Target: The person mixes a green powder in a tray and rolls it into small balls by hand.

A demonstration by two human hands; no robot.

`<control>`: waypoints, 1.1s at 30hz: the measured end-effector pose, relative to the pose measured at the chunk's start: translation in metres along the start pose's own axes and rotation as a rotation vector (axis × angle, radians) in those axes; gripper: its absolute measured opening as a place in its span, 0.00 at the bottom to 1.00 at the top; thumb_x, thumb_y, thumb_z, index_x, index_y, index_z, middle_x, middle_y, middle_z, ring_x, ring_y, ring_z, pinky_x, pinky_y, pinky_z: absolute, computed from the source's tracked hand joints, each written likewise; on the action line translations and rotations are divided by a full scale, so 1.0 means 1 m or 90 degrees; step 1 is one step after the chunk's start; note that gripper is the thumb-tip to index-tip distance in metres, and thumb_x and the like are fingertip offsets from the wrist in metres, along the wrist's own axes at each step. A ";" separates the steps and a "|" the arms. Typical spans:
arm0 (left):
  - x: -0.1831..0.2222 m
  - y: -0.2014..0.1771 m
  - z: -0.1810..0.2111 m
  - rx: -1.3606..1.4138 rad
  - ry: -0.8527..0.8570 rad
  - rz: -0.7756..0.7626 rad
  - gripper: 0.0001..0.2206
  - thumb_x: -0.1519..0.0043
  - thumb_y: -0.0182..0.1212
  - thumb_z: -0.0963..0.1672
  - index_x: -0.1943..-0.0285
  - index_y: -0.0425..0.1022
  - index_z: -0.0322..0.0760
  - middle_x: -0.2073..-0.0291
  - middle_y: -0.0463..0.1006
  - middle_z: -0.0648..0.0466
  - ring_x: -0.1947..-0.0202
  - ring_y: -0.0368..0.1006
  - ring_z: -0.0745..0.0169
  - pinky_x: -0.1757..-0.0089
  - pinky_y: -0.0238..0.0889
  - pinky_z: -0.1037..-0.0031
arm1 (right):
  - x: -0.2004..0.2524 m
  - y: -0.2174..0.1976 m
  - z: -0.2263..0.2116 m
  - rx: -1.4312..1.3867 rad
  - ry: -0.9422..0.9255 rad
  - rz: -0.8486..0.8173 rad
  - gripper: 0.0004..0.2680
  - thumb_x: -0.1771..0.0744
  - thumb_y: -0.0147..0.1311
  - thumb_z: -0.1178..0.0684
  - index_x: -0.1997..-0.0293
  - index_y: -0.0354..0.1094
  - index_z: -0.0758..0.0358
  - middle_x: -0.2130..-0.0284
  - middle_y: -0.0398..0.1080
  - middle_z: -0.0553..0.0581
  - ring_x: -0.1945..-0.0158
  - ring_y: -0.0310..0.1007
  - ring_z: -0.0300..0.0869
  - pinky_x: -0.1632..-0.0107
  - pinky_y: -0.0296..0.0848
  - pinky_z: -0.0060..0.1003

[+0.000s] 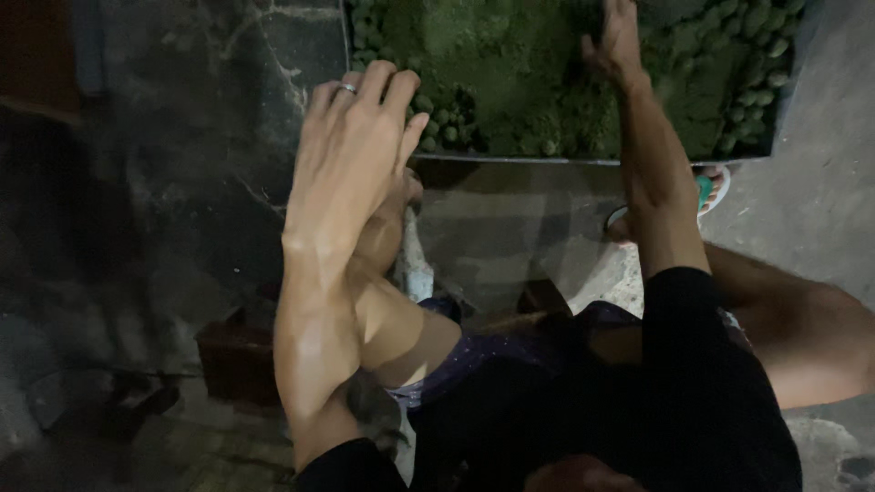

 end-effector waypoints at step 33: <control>-0.040 0.075 0.014 0.089 0.022 -0.050 0.14 0.32 0.61 0.47 0.42 0.74 0.35 0.46 0.76 0.43 0.46 0.72 0.37 0.47 0.64 0.45 | 0.039 -0.092 -0.050 -0.733 0.941 0.136 0.27 0.30 0.56 0.39 0.26 0.47 0.59 0.28 0.49 0.63 0.45 0.64 0.50 0.47 0.79 0.49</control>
Point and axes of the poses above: each hand's wrist, its own x-axis away from the middle knuckle, its own y-axis out of the palm, z = x × y, the point moved 9 cm from there along -x, towards the middle knuckle
